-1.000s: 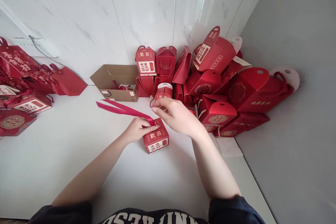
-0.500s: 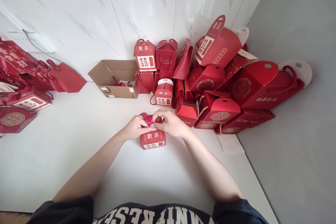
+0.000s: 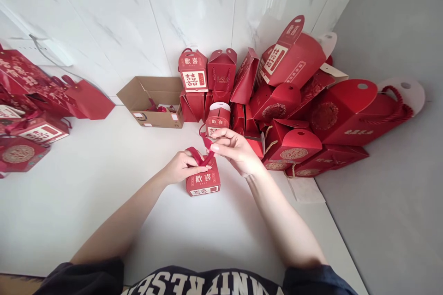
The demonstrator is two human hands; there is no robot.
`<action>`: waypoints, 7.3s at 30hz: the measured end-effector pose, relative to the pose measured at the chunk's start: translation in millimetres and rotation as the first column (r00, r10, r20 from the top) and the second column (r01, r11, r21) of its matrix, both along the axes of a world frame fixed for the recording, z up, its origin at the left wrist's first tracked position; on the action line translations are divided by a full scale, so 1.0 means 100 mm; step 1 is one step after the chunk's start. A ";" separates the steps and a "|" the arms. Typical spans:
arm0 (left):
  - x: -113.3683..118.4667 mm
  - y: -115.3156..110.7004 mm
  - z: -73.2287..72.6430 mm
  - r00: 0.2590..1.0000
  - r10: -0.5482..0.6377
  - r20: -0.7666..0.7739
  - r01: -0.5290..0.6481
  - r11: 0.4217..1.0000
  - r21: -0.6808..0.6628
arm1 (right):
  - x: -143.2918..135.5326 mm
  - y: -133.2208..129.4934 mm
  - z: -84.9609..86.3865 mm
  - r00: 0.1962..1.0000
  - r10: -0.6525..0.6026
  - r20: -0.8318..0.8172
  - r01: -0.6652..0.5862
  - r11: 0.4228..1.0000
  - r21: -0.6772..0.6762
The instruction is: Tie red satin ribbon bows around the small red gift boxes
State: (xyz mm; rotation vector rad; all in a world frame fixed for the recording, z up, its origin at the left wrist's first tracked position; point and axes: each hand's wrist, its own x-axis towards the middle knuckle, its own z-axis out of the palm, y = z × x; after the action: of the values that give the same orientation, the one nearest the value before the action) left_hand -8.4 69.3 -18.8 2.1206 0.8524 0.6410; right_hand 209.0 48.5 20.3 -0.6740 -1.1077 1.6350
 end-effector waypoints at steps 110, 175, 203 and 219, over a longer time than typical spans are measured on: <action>-0.13 -0.04 0.43 0.974 -0.119 -0.192 0.116 0.993 -0.022 | -0.06 -0.26 -0.43 0.654 -0.113 0.748 -0.121 0.960 0.251; -0.10 -0.08 0.32 0.997 -0.060 -0.043 0.026 0.834 -0.552 | -0.40 0.11 0.39 0.953 0.175 0.245 -0.203 0.975 0.094; -0.08 -0.10 0.29 1.000 -0.016 -0.008 0.007 0.784 -0.621 | -0.29 -0.17 -0.38 0.877 -0.067 0.475 0.045 0.997 0.057; -0.06 -0.08 0.29 0.999 0.023 -0.034 -0.039 0.783 -0.621 | -0.46 -0.27 -0.44 0.977 -0.198 -0.080 0.176 0.959 -0.224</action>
State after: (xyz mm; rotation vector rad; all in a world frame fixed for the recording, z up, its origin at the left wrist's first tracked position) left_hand -14.0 61.5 10.3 1.5108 0.9549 0.2822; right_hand 163.4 21.8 -23.7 -0.8017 -0.7747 1.6187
